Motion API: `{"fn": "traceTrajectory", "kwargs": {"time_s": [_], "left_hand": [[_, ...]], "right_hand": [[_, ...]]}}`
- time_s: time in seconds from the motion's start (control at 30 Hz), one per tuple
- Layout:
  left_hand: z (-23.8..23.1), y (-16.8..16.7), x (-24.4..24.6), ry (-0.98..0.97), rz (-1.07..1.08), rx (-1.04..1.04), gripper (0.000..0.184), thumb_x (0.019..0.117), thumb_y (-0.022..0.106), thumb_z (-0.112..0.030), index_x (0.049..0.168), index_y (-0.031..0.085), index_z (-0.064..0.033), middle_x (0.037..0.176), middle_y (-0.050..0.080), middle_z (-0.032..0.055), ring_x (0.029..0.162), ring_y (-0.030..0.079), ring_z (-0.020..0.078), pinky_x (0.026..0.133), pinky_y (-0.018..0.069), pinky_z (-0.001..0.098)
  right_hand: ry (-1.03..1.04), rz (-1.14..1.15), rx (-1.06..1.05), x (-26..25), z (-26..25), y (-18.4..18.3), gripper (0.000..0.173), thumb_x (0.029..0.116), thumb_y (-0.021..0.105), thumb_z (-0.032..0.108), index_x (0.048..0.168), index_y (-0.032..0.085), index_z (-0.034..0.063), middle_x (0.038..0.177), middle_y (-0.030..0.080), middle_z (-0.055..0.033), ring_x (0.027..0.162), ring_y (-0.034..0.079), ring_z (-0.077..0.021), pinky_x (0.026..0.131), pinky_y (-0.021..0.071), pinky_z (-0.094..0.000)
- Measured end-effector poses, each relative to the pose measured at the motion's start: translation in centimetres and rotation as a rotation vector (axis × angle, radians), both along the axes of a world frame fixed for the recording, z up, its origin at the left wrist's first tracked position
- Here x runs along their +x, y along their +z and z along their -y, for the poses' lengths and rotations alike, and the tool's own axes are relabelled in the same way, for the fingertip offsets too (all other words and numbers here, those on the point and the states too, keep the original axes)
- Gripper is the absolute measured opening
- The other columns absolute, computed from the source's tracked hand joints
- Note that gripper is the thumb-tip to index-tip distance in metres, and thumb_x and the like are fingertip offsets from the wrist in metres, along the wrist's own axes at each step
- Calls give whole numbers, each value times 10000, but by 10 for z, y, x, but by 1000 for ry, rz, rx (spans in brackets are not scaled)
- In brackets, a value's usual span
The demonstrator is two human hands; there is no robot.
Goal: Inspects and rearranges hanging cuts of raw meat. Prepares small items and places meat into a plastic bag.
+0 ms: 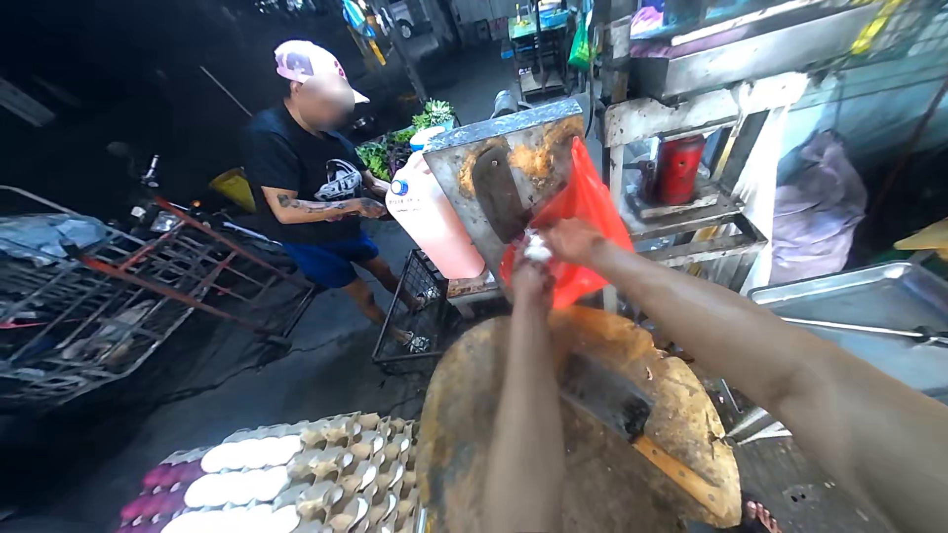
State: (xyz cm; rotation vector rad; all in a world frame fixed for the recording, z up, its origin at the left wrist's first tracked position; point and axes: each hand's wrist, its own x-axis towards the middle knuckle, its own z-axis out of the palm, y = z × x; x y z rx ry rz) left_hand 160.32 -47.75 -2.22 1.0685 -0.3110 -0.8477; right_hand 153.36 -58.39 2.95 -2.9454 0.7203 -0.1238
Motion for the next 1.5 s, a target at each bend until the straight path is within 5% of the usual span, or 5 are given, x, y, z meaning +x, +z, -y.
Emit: {"fn": "traceTrajectory", "kwargs": {"time_s": [0.27,0.57,0.87,1.13,1.5], "left_hand": [[15,-21,19,140,712,392,415,986,610,-76,1393,551,-15,1242,674,214,1148,657,319,1004,524,531],[15,-2,24,89,652,337,432,982,627,-162,1364,503,-2,1142,668,202,1032,664,295,906,552,507],[13,-4,31,107,768,414,459,925,650,-86,1377,569,-71,1178,692,179,1062,679,303,911,563,533],[18,-7,30,43,444,204,378,1011,555,-23,1387,515,-29,1046,659,136,822,626,178,712,549,355],[12,19,7,-32,-121,-107,271,1110,294,-161,936,502,-151,531,378,-62,396,342,41,389,325,189]], "right_hand": [[-96,225,450,8,16,-9,368,856,759,116,1222,723,132,1192,703,-179,1114,665,-382,937,523,-650],[-187,437,612,4,17,-28,232,994,658,255,1023,751,44,995,733,-174,950,703,-333,883,546,-593],[-260,-17,298,-2,6,-33,342,914,710,129,1205,663,-45,1360,565,-304,1168,612,-492,930,517,-682],[-239,579,437,-7,-2,-24,330,908,739,146,1232,691,107,1265,650,-194,1120,659,-374,936,554,-599],[53,596,99,-12,1,-20,191,953,676,151,1111,741,65,1171,702,-150,1053,698,-316,929,577,-530]]}}
